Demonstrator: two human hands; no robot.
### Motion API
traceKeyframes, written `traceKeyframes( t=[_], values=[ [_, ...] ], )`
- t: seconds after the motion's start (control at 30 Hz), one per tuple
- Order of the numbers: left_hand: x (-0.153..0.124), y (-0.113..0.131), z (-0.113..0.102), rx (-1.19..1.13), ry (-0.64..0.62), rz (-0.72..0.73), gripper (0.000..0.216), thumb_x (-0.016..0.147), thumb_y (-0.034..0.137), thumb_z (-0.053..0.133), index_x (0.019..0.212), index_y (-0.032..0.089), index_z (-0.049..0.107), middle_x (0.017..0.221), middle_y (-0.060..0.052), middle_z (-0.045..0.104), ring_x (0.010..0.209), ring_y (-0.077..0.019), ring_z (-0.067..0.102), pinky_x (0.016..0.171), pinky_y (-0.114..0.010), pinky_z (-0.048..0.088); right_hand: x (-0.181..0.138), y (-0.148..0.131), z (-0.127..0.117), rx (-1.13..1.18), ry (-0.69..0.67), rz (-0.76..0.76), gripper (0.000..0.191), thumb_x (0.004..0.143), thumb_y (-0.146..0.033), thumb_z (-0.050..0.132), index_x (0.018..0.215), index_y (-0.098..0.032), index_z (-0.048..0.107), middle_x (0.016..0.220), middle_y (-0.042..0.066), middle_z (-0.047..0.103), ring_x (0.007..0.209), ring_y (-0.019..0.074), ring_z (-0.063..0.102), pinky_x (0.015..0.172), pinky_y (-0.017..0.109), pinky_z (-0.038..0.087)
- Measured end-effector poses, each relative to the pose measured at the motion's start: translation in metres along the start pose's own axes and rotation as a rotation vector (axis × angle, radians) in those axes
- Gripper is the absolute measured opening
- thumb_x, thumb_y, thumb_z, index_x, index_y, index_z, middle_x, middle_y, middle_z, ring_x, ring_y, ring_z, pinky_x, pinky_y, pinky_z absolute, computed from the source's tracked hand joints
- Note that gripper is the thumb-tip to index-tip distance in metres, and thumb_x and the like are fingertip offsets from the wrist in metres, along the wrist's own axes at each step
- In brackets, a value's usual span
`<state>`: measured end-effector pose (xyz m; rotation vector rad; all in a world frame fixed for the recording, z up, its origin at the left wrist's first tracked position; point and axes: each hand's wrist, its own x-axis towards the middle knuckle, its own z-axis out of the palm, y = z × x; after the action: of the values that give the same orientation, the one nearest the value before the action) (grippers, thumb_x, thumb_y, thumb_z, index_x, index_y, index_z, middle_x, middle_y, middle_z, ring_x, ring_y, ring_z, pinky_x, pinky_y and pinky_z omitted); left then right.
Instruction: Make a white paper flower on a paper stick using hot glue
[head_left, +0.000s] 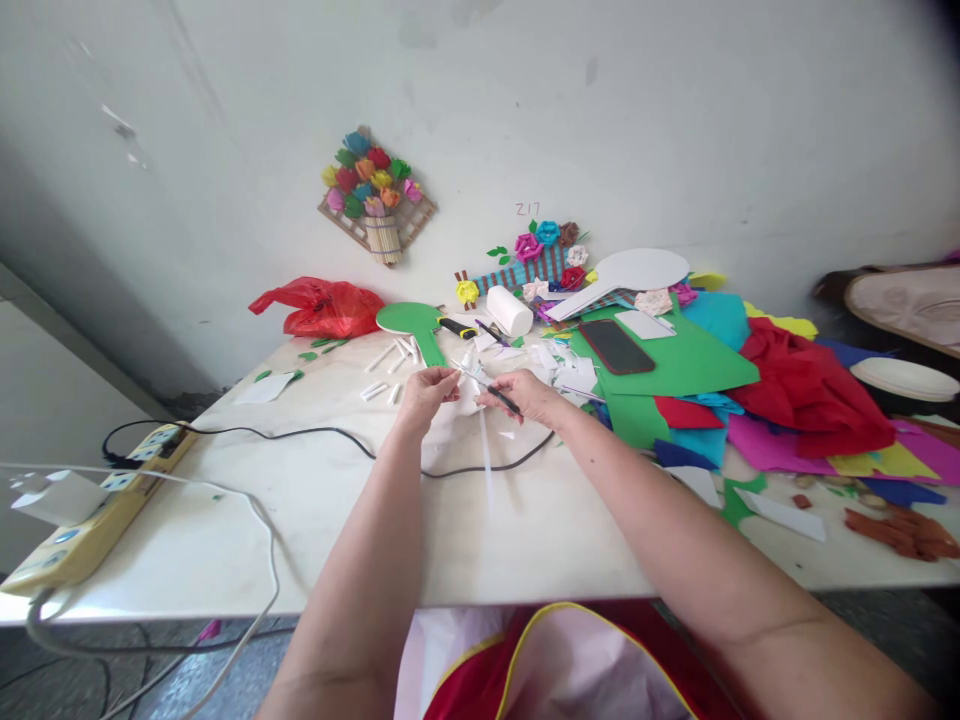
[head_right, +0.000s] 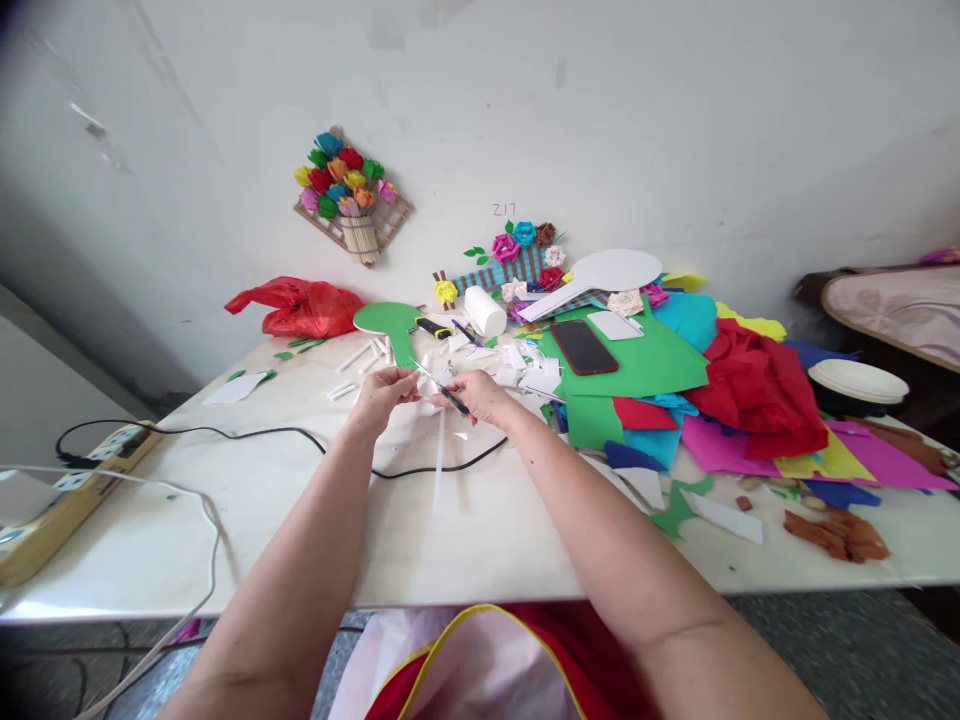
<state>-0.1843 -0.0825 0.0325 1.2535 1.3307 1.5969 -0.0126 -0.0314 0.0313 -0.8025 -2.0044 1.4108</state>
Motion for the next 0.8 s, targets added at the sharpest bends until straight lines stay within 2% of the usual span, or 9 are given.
traceKeyframes(
  t=[0.2, 0.4, 0.63, 0.8],
  values=[
    [0.003, -0.007, -0.005, -0.091, -0.039, -0.009, 0.029, 0.059, 0.040, 0.071, 0.067, 0.014, 0.061, 0.054, 0.002, 0.053, 0.049, -0.0066, 0.047, 0.057, -0.025, 0.048, 0.002, -0.002, 0.000, -0.009, 0.068, 0.008, 0.030, 0.057, -0.041, 0.070, 0.065, -0.014, 0.059, 0.043, -0.007, 0.042, 0.035, 0.0051, 0.035, 0.030, 0.018, 0.031],
    [0.003, -0.009, -0.008, -0.321, -0.175, 0.016, 0.031, 0.063, 0.033, 0.071, 0.087, 0.015, 0.062, 0.064, 0.002, 0.054, 0.055, -0.0062, 0.050, 0.060, -0.024, 0.050, 0.011, 0.009, -0.004, -0.040, 0.289, -0.051, 0.028, 0.060, -0.039, 0.065, 0.075, -0.016, 0.063, 0.051, -0.004, 0.052, 0.039, 0.0080, 0.042, 0.035, 0.021, 0.038],
    [-0.002, -0.004, -0.006, -0.501, -0.281, 0.009, 0.031, 0.063, 0.026, 0.073, 0.089, 0.016, 0.061, 0.068, 0.001, 0.053, 0.057, -0.0063, 0.050, 0.062, -0.025, 0.053, 0.009, 0.013, -0.013, -0.480, 0.487, -0.135, 0.023, 0.070, -0.040, 0.055, 0.068, -0.020, 0.065, 0.050, -0.001, 0.055, 0.049, 0.0118, 0.050, 0.046, 0.021, 0.033],
    [-0.006, 0.000, -0.004, -0.561, -0.336, -0.030, 0.025, 0.065, 0.025, 0.071, 0.085, 0.016, 0.060, 0.065, 0.003, 0.047, 0.055, -0.0052, 0.046, 0.060, -0.025, 0.053, 0.003, 0.007, -0.016, -0.748, 0.608, -0.011, 0.026, 0.071, -0.043, 0.053, 0.080, -0.024, 0.069, 0.071, 0.002, 0.067, 0.067, 0.0169, 0.058, 0.053, 0.023, 0.034]
  ],
)
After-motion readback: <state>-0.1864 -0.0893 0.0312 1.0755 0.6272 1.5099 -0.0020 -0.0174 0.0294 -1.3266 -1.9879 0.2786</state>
